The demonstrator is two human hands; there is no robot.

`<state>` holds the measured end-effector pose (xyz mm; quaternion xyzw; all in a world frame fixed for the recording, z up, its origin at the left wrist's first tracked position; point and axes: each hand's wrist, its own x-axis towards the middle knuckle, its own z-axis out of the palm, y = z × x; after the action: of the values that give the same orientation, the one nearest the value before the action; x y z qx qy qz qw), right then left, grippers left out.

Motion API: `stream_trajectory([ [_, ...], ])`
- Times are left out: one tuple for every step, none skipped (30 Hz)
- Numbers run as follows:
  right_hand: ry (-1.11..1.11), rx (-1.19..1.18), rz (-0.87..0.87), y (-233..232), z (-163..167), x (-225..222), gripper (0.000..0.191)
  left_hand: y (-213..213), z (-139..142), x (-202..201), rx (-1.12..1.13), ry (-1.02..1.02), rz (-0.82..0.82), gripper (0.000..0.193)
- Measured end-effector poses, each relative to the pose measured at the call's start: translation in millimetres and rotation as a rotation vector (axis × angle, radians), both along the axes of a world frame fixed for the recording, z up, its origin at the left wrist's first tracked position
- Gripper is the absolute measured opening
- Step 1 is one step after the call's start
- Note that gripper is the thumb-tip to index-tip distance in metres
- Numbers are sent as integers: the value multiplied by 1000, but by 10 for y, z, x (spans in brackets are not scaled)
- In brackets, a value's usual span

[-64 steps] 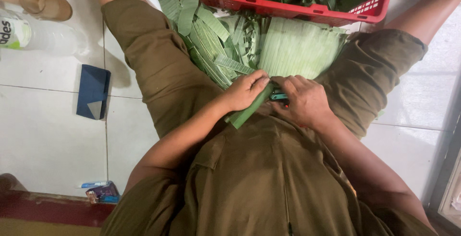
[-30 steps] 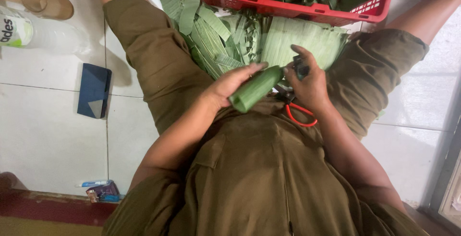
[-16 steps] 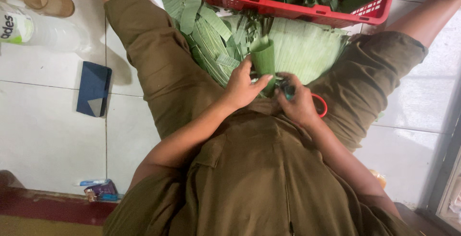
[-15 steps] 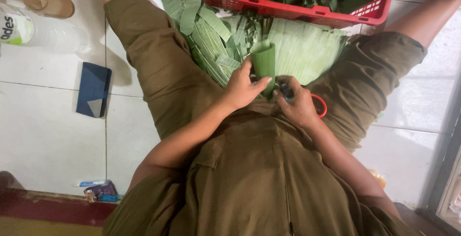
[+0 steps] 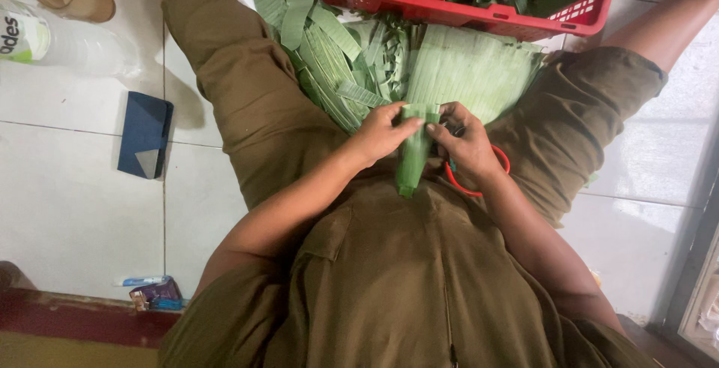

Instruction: The person sits on the floor and repeatedly folds green leaves, staples them with a handheld stapler, and trims the edges with scissors. The finished bundles are placed into a red basket.

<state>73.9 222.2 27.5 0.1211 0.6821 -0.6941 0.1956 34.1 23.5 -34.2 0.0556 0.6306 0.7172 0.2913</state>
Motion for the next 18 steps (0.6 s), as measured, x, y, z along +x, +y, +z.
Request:
stream_trajectory([
  [-29,5,-6,-12,-3,-4,21,3,-32,19,-41,12,23,23],
  [-57,10,-13,-20,-16,-5,20,5,-58,35,-83,25,46,21],
  [-77,20,-18,-27,-40,-3,18,-6,-72,51,-104,71,42,19],
  [-97,30,-23,-32,-74,8,15,-37,-74,75,-125,116,39,17],
  [-119,40,-27,-29,-115,26,13,-73,-65,103,-146,160,37,15],
  [-107,35,-19,-20,-163,46,14,-114,-45,129,-146,345,41,15],
  [-94,30,-11,-11,-214,67,15,-155,-12,150,-145,530,42,15],
  [-82,25,-5,-9,-269,94,17,-190,30,178,-143,715,41,16],
  [-4,79,-19,-32,-328,129,16,-222,78,219,-149,709,47,15],
  [73,134,-32,-75,-386,167,15,-257,130,266,-155,703,55,15],
  [152,188,-44,-93,-421,201,15,-272,179,294,-162,698,63,14],
  [200,282,-28,-103,-433,254,18,-273,221,307,-171,679,40,14],
  [246,378,-11,-128,-431,321,20,-271,258,318,-178,660,17,14],
  [294,473,7,-160,-418,376,23,-271,287,323,-186,640,-5,14],
  [197,453,21,-180,-392,421,26,-264,311,322,-193,660,3,14],
  [101,434,36,-192,-357,458,30,-253,328,319,-200,681,11,14],
  [6,414,50,-200,-324,470,35,-240,340,313,-206,703,19,14],
  [112,419,59,-208,-301,459,37,-229,348,307,-208,706,16,13],
])
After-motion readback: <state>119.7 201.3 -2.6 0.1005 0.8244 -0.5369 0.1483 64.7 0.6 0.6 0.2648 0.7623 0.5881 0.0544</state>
